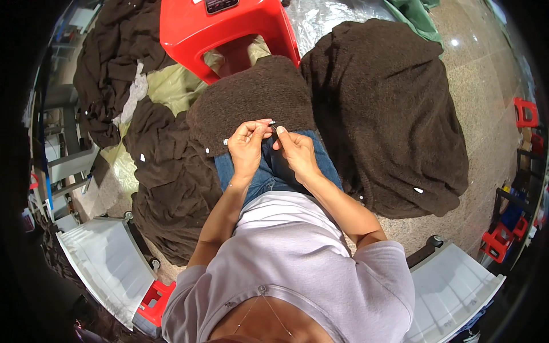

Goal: Attaching small white buttons or snaps to pieces of brown fabric.

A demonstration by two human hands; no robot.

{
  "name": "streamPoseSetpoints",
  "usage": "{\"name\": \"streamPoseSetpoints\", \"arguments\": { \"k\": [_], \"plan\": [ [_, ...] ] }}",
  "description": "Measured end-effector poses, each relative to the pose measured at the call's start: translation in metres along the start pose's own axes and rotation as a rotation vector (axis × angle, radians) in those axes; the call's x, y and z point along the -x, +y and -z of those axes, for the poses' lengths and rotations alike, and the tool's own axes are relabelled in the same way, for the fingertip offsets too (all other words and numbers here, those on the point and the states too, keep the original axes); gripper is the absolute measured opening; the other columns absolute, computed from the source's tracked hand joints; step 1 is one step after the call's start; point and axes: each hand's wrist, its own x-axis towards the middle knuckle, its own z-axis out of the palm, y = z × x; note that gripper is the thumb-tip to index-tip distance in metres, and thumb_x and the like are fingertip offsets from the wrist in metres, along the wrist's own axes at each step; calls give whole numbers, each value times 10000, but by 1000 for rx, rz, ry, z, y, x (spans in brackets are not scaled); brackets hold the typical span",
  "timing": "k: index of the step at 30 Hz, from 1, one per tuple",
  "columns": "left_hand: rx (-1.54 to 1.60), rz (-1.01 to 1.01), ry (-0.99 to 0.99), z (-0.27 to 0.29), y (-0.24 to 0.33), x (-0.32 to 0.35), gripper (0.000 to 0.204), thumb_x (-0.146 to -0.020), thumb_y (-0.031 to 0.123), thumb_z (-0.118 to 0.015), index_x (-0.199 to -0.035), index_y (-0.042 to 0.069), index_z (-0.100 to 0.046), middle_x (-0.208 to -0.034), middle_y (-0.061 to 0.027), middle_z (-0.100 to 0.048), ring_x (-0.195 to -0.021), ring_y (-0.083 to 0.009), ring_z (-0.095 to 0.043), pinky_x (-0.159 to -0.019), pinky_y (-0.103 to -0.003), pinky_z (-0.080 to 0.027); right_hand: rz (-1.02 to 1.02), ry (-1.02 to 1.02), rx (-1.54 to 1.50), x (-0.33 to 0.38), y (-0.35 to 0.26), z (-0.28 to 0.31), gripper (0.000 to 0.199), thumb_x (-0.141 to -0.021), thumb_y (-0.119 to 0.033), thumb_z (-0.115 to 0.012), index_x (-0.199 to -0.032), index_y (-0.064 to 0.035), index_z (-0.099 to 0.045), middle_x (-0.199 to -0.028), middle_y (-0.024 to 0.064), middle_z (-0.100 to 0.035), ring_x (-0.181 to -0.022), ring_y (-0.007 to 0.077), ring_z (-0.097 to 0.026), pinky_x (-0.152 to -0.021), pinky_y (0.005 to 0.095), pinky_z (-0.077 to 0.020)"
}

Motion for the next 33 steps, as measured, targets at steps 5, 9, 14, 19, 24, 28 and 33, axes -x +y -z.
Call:
{"name": "streamPoseSetpoints", "arguments": {
  "k": [5, 9, 14, 19, 24, 28, 33],
  "plan": [
    [24, 0, -4, 2, 7, 1, 91, -924, 35, -627, -916, -53, -653, -1056, -147, -678, -822, -132, -652, -764, -252, -548, 51, 29, 23, -4, 5, -7, 434, -975, -435, -554, -716, -90, -597, -487, -95, -337, -379, 15, -226, -363, 219, -133],
    [-309, -196, -55, 25, 31, 15, 44, -867, -5, -651, -829, -25, -646, -1040, -118, -625, -837, -119, -612, -697, -227, -491, 31, 44, -8, 7, 9, -10, 427, -979, -445, -541, -756, -84, -588, -493, -97, -317, -385, 19, -215, -371, 218, -152],
    [-495, -366, 411, 106, 20, 15, 107, -914, -40, -559, -1003, 4, -596, -1156, -82, -562, -786, -104, -530, -667, -229, -450, 571, 1, 439, 26, 23, -6, 321, -962, -291, -619, -769, -44, -553, -605, -61, -436, -528, 33, -347, -468, 218, -287],
    [-879, -238, 501, 190, -24, -7, 524, -744, -53, -584, -1251, 72, -542, -1287, -149, -534, -1225, -357, -457, -1033, -433, -365, 1152, -174, 922, -2, 4, -91, 283, -767, -187, -792, -956, -66, -619, -917, 88, -586, -594, 234, -593, -532, 331, -489],
    [-741, -168, 204, 195, -42, -30, 591, -655, -52, -568, -1235, 60, -553, -1257, -142, -555, -1229, -332, -467, -1070, -381, -371, 1036, -209, 1355, -37, 0, -136, 443, -734, -192, -783, -1123, -96, -595, -1144, 69, -566, -682, 284, -675, -562, 380, -555],
    [-525, -199, 173, 184, -55, -30, 546, -693, -17, -654, -1224, 22, -534, -1242, -159, -569, -1161, -348, -544, -1024, -359, -410, 1265, -117, 1047, -48, -21, -120, 375, -632, 120, -615, -953, -72, -624, -945, 109, -664, -814, 318, -685, -666, 369, -556],
    [-643, -217, 395, 172, -66, -25, 466, -730, -34, -599, -1185, 45, -536, -1039, -167, -634, -992, -371, -627, -892, -372, -487, 1674, -32, 915, 24, -114, -110, 290, -733, 118, -592, -1001, 11, -619, -910, 162, -669, -812, 305, -673, -727, 349, -538]
  ]
}}
